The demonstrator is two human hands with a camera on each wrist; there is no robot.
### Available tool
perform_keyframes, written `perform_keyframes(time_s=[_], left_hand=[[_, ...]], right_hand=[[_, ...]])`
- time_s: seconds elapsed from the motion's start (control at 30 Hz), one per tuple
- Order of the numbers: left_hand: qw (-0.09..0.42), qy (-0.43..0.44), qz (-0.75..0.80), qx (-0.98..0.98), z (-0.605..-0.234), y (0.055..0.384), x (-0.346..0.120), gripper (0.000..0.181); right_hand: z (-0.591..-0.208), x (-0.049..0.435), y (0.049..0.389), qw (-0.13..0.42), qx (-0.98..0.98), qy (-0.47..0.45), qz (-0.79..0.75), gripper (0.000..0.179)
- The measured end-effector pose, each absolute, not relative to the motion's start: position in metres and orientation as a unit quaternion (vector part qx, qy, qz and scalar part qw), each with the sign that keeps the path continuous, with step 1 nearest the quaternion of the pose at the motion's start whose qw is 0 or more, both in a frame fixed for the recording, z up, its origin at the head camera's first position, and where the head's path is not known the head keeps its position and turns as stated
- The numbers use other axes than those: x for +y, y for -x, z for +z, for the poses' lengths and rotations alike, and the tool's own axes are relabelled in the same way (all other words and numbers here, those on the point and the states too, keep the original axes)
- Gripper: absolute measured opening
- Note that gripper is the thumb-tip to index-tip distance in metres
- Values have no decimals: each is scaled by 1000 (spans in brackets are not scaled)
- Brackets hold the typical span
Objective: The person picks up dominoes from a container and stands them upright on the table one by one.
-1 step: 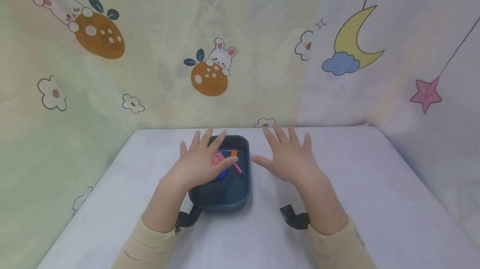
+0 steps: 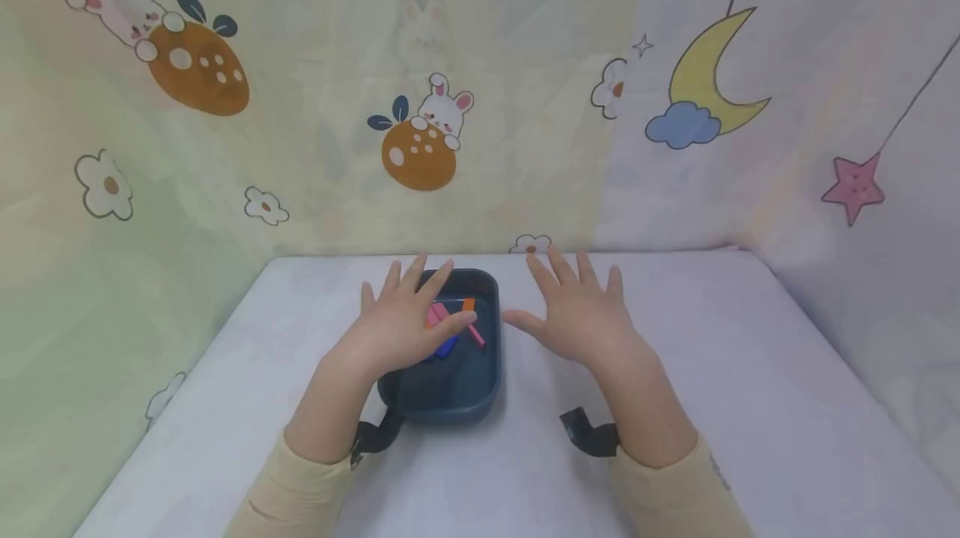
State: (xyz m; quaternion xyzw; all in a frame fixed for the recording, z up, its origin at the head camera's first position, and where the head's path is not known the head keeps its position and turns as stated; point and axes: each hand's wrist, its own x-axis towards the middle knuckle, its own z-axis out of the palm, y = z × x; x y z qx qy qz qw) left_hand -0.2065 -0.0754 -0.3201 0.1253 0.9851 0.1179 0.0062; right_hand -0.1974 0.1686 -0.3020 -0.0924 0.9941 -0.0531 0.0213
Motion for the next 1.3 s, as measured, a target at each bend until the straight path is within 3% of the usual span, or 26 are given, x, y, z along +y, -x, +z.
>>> perform_keyframes(time_s=[0.23,0.4,0.57,0.87,1.3], left_hand=[[12,-132,155,979,-323,217,-86,90],[25,-116,210,970,-334,237,-113,88],[50,-99,257,960,-351,261,-148,86],[132,-59,380,914,-382,284,-173,62],[129,-64,495,857,-427,304,-177,55]], right_hand=[[-305,174,201,18,992,112,-57,93],[-304,178,204,33,987,121,-100,80],[-308,185,215,54,982,130,-129,67],[-347,207,251,85,944,140,-286,35],[-414,241,288,150,805,51,-572,50]])
